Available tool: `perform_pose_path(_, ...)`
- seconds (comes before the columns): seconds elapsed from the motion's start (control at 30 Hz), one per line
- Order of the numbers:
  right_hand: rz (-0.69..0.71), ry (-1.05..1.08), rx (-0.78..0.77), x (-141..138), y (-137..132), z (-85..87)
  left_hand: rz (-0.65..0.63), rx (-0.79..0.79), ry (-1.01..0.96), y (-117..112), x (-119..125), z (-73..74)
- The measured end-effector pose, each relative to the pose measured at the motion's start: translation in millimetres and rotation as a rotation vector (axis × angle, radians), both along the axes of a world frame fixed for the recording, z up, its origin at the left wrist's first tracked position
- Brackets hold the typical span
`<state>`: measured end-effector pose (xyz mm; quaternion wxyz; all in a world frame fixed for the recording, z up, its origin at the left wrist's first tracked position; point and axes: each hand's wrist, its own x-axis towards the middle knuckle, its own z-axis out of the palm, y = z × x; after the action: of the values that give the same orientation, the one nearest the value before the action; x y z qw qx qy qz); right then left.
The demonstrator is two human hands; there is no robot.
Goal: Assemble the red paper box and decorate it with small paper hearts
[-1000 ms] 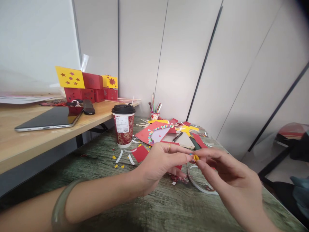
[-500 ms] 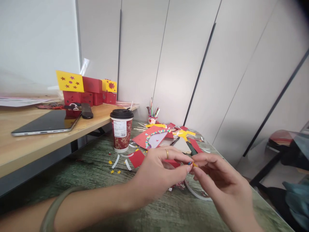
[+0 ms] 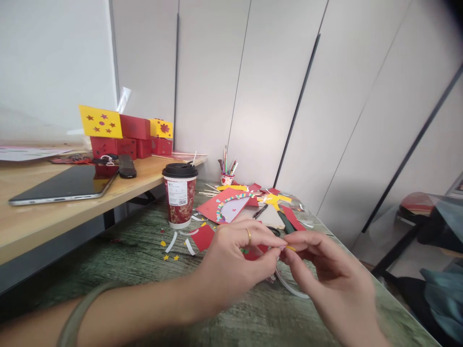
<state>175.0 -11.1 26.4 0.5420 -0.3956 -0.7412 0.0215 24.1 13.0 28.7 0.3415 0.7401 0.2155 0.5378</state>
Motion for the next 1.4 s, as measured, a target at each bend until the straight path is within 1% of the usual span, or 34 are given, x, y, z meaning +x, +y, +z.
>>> perform_pose_path(0.13,0.014,0.01,0.004,0.5,-0.7,-0.2,0.005,0.018,0.004,-0.3,-0.1,0.2)
perform_pose_path(0.4,0.056,0.043,-0.049,2.2,0.3,-1.1,0.005,0.018,0.023,2.8,0.6,-0.9)
perform_pose_path(0.6,0.047,0.089,-0.08,1.9,0.8,-1.9,-0.041,-0.09,0.019,3.2,0.3,-0.4)
perform_pose_path(0.8,0.082,0.066,-0.112,4.4,2.9,-0.5,-0.14,-0.195,-0.032,6.2,-1.1,-0.1)
perform_pose_path(0.97,0.118,0.051,-0.116,6.7,1.4,3.9,-0.133,-0.26,-0.031,6.9,-0.9,0.7)
perform_pose_path(1.2,0.119,0.122,-0.146,6.9,2.3,5.8,-0.137,-0.269,-0.027,4.4,-2.8,4.6)
perform_pose_path(1.4,0.139,0.144,-0.158,8.2,2.3,3.4,-0.156,-0.286,-0.077,6.5,-0.6,-0.9)
